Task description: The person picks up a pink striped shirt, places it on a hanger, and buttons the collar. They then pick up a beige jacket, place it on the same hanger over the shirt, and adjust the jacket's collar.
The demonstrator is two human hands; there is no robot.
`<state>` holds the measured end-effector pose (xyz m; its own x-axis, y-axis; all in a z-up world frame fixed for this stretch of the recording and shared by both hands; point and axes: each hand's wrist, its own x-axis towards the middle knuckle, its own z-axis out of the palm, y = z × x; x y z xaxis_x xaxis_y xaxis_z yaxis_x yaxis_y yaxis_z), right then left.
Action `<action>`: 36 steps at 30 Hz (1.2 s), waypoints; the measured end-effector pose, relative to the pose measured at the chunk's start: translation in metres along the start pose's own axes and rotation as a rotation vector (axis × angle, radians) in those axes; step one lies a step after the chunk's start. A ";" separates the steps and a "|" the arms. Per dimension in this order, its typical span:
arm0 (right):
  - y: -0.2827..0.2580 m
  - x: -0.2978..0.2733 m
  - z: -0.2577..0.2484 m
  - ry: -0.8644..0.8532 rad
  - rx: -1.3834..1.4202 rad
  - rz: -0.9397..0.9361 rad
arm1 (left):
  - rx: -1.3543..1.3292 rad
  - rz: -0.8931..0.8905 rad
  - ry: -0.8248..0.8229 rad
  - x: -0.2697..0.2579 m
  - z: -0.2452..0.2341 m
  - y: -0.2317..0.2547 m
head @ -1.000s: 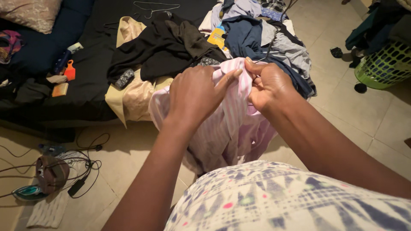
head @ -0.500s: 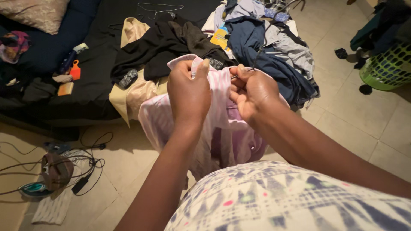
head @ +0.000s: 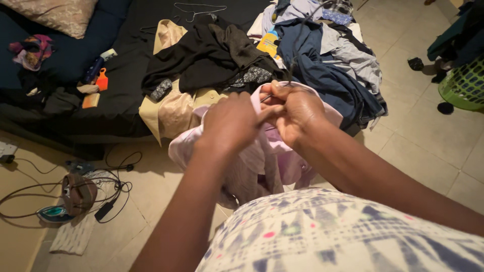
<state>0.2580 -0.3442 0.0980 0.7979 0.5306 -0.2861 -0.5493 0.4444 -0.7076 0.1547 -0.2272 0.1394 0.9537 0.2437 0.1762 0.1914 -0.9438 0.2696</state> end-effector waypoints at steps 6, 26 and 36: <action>-0.012 -0.022 0.014 0.070 -0.012 0.045 | -0.133 -0.035 0.110 -0.001 0.004 0.000; -0.057 0.062 -0.190 -0.074 -0.995 0.203 | -0.763 0.100 -0.002 -0.035 -0.052 -0.056; 0.120 0.079 -0.118 -0.498 -1.391 0.100 | -0.729 -0.021 0.004 -0.060 -0.063 -0.063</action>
<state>0.2844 -0.3346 -0.0858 0.4487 0.8316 -0.3273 0.3072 -0.4875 -0.8173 0.0710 -0.1687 0.1716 0.9505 0.2619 0.1672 0.0050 -0.5510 0.8345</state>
